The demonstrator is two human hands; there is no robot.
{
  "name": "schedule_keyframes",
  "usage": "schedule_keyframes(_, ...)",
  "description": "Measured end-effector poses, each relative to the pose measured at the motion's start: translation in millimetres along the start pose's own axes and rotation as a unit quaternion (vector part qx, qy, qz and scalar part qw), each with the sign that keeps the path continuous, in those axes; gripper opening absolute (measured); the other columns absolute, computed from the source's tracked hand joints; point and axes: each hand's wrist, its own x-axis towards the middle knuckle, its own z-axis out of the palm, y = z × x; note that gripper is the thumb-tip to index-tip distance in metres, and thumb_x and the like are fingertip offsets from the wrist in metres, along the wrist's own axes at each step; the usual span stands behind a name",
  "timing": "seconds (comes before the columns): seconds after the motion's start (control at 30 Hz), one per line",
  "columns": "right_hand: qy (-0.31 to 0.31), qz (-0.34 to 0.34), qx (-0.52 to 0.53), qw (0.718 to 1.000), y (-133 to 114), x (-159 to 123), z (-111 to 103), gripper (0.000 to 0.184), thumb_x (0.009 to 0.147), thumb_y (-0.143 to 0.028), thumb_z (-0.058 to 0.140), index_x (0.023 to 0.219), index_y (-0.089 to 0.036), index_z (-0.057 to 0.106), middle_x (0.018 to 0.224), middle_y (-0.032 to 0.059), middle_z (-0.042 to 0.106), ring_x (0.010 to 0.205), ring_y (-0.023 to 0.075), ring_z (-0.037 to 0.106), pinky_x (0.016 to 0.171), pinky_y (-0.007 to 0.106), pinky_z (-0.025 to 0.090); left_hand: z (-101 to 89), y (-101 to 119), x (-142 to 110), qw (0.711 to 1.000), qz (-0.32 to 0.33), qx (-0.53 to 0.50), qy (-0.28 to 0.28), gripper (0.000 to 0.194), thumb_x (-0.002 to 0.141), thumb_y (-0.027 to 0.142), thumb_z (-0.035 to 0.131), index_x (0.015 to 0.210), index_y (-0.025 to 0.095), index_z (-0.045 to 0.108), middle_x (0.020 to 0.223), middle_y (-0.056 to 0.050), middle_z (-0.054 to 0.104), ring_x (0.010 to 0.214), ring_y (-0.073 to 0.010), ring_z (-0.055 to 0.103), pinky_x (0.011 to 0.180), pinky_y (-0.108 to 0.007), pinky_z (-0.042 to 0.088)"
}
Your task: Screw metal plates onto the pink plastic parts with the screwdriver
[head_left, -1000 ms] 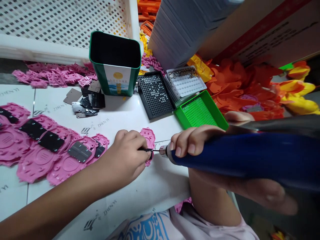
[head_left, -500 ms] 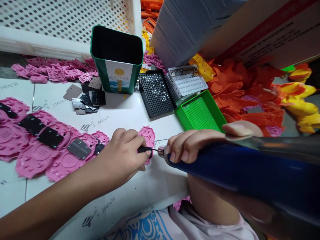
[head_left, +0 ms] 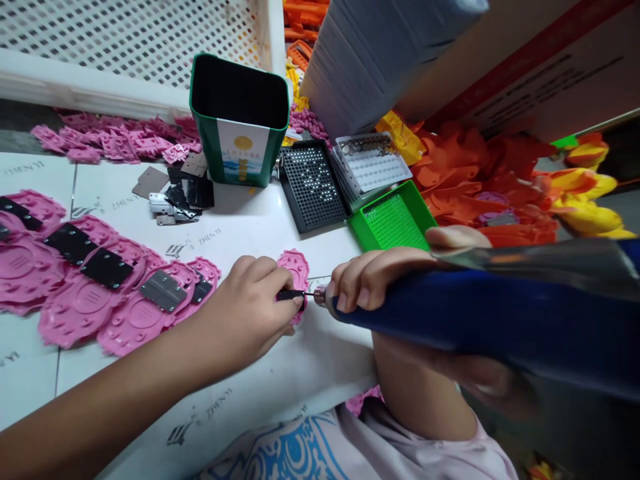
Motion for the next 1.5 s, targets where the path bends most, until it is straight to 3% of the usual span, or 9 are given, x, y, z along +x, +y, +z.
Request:
schedule_keyframes(0.2, 0.049, -0.104, 0.03, 0.993, -11, 23, -12, 0.044, 0.076, -0.049, 0.062, 0.115, -0.032, 0.057, 0.071, -0.0008, 0.062, 0.061, 0.0183, 0.061, 0.062, 0.037, 0.052, 3.1, -4, -2, 1.0, 0.012, -0.012, -0.002, 0.021, 0.08, 0.037, 0.068, 0.095, 0.022, 0.068, 0.095, -0.005, 0.061, 0.095, -0.0264, 0.049, 0.079, -0.041, 0.031)
schedule_keyframes(0.27, 0.091, -0.159, -0.006, 0.983, -15, 44, -19, 0.041, 0.073, -0.049, 0.059, 0.111, -0.035, 0.058, 0.065, -0.0032, 0.059, 0.054, 0.0169, 0.058, 0.055, 0.035, 0.051, 4.0, -3, -2, 1.0, 0.023, -0.007, 0.0, 0.027, 0.08, 0.041, 0.067, 0.101, 0.023, 0.067, 0.095, -0.006, 0.061, 0.094, -0.0266, 0.049, 0.08, -0.042, 0.03)
schedule_keyframes(0.33, 0.193, -0.169, -0.045, 0.965, -15, 66, -26, 0.032, 0.077, -0.045, 0.05, 0.106, -0.038, 0.058, 0.062, -0.0054, 0.054, 0.05, 0.0141, 0.056, 0.051, 0.03, 0.048, 4.1, -1, -3, 1.0, 0.029, -0.001, -0.005, 0.029, 0.083, 0.04, 0.063, 0.106, 0.023, 0.065, 0.094, -0.006, 0.061, 0.094, -0.0263, 0.049, 0.08, -0.042, 0.029)
schedule_keyframes(0.47, 0.317, -0.198, -0.072, 0.925, -2, 103, -39, 0.025, 0.079, -0.046, 0.041, 0.09, -0.027, 0.055, 0.057, -0.0062, 0.048, 0.044, 0.011, 0.055, 0.045, 0.024, 0.041, 3.3, 2, -3, 0.999, 0.046, -0.004, -0.011, 0.029, 0.084, 0.03, 0.058, 0.112, 0.023, 0.063, 0.094, -0.006, 0.061, 0.095, -0.0253, 0.051, 0.082, -0.042, 0.029)
schedule_keyframes(0.6, 0.329, -0.171, -0.061, 0.927, 10, 119, -47, 0.027, 0.073, -0.05, 0.047, 0.067, -0.024, 0.043, 0.053, -0.0058, 0.05, 0.042, 0.0102, 0.054, 0.039, 0.024, 0.039, 2.7, 3, -4, 0.999, 0.05, 0.001, 0.008, 0.028, 0.081, 0.024, 0.057, 0.107, 0.019, 0.063, 0.104, -0.009, 0.061, 0.102, -0.0278, 0.05, 0.087, -0.044, 0.031)
schedule_keyframes(0.9, 0.334, -0.174, -0.062, 0.925, 13, 120, -47, 0.026, 0.071, -0.048, 0.05, 0.068, -0.023, 0.043, 0.053, -0.0056, 0.051, 0.042, 0.0114, 0.054, 0.039, 0.025, 0.041, 9.7, -1, -4, 0.999, 0.036, -0.019, 0.011, 0.014, 0.08, 0.02, 0.054, 0.092, 0.016, 0.06, 0.127, -0.013, 0.059, 0.124, -0.0321, 0.044, 0.102, -0.049, 0.027)
schedule_keyframes(1.23, 0.336, -0.184, -0.062, 0.922, 15, 124, -49, 0.023, 0.072, -0.046, 0.049, 0.065, -0.024, 0.045, 0.05, -0.0055, 0.052, 0.041, 0.0124, 0.052, 0.041, 0.028, 0.041, 12.4, -2, -4, 0.999, 0.034, -0.005, 0.011, 0.022, 0.086, 0.018, 0.057, 0.107, 0.024, 0.062, 0.123, -0.008, 0.06, 0.108, -0.0282, 0.048, 0.085, -0.043, 0.033)
schedule_keyframes(1.4, 0.333, -0.127, -0.125, 0.926, 7, 119, -54, 0.039, 0.067, -0.068, 0.05, 0.071, -0.029, 0.041, 0.058, -0.0043, 0.049, 0.053, 0.0154, 0.05, 0.053, 0.034, 0.044, 9.0, -3, -4, 0.999, 0.031, -0.027, -0.011, 0.022, 0.087, 0.024, 0.056, 0.108, 0.025, 0.063, 0.125, -0.009, 0.058, 0.107, -0.0295, 0.046, 0.085, -0.046, 0.034)
schedule_keyframes(1.5, 0.326, -0.143, -0.171, 0.919, -7, 108, -48, 0.043, 0.066, -0.072, 0.046, 0.08, -0.031, 0.045, 0.062, -0.0024, 0.049, 0.057, 0.0181, 0.049, 0.059, 0.036, 0.044, 5.8, -3, -3, 0.998, 0.039, -0.033, -0.027, 0.025, 0.088, 0.023, 0.053, 0.111, 0.024, 0.062, 0.128, -0.01, 0.057, 0.108, -0.0303, 0.045, 0.085, -0.047, 0.035)
